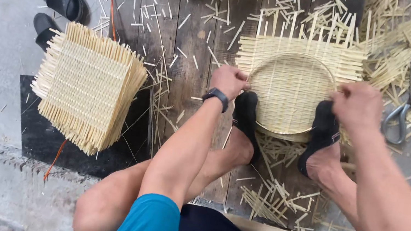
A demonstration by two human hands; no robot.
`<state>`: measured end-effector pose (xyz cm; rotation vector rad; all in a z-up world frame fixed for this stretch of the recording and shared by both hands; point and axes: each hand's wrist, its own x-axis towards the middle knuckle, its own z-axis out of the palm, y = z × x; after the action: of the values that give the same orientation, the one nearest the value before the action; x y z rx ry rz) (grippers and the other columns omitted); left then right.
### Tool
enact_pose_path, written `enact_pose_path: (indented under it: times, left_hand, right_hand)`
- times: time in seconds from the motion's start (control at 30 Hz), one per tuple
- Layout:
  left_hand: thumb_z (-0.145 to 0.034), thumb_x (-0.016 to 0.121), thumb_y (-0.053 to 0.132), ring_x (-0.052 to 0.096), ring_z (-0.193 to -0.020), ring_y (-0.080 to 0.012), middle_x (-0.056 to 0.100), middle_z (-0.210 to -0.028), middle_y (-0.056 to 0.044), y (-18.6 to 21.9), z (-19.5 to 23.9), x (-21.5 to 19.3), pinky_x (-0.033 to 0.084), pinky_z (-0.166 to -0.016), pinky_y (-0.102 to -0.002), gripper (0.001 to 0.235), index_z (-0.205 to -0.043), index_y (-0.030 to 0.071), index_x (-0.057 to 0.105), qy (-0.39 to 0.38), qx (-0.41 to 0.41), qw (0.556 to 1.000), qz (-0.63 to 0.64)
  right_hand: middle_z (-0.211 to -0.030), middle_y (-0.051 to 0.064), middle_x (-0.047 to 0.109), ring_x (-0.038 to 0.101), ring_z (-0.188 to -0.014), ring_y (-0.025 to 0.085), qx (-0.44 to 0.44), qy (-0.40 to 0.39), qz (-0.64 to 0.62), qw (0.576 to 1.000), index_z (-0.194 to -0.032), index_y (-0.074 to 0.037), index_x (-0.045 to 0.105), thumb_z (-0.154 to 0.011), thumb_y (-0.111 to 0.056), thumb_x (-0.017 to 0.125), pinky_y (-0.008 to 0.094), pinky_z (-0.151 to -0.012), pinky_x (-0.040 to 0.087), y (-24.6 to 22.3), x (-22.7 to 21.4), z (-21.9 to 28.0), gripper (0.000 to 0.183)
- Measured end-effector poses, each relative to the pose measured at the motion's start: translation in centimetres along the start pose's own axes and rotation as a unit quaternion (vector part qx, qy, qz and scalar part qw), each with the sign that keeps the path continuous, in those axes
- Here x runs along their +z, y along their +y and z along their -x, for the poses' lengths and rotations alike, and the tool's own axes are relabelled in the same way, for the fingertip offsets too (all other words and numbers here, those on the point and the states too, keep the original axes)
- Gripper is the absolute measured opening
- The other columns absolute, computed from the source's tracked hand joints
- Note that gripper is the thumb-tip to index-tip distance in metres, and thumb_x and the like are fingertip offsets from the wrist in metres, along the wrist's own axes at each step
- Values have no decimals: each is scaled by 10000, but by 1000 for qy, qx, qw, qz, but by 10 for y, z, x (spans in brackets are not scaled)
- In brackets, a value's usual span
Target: Assembling and trimming bamboo baskets using pre-woven components, hoops, and shears.
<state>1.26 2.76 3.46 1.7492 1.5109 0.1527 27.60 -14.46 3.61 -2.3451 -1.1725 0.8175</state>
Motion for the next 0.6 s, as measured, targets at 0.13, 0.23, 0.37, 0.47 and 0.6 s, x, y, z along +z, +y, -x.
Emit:
enact_pose_path:
  times: [0.13, 0.23, 0.37, 0.47, 0.6]
  left_hand:
    - [-879, 721, 270, 582, -1217, -298, 702, -1233, -87, 33, -35, 44, 463, -1068, -459, 252, -1120, 215, 765, 114, 362, 919, -104]
    - [-919, 627, 337, 577, -1172, -308, 699, -1234, -72, 28, -65, 82, 460, -991, -472, 227, -1085, 270, 767, 119, 428, 888, -116]
    - [-975, 581, 414, 641, -1081, -259, 710, -1143, -5, 39, -60, 75, 538, -880, -405, 236, -1059, 279, 755, 51, 342, 934, -86]
    - [-999, 576, 459, 691, -1013, -221, 713, -1081, 45, 42, -72, 78, 576, -821, -366, 256, -1071, 273, 737, 29, 304, 950, -56]
    - [-1052, 529, 389, 714, -960, -225, 716, -1071, 24, 31, -77, 85, 588, -797, -354, 248, -1080, 275, 747, -20, 307, 951, -30]
  right_hand:
    - [-1479, 380, 393, 359, -1403, 479, -314, -57, 211, 924, -1438, 149, 430, -828, -558, 692, 533, -1175, 299, -82, 37, 50, 970]
    - [-1515, 263, 375, 309, -1436, 429, -341, -48, 379, 859, -1493, 21, 458, -817, -562, 567, 648, -1150, 259, -80, 82, 66, 900]
    - [-1520, 271, 433, 368, -1441, 460, -365, 49, 351, 861, -1478, 2, 488, -879, -450, 535, 694, -1153, 265, -61, 109, 57, 752]
    - [-1499, 286, 448, 386, -1416, 474, -377, 74, 321, 866, -1456, 12, 506, -864, -429, 540, 701, -1130, 280, -61, 102, 52, 739]
    - [-1497, 266, 463, 397, -1420, 459, -369, 97, 318, 868, -1465, 4, 521, -900, -393, 537, 685, -1139, 299, -50, 117, 54, 690]
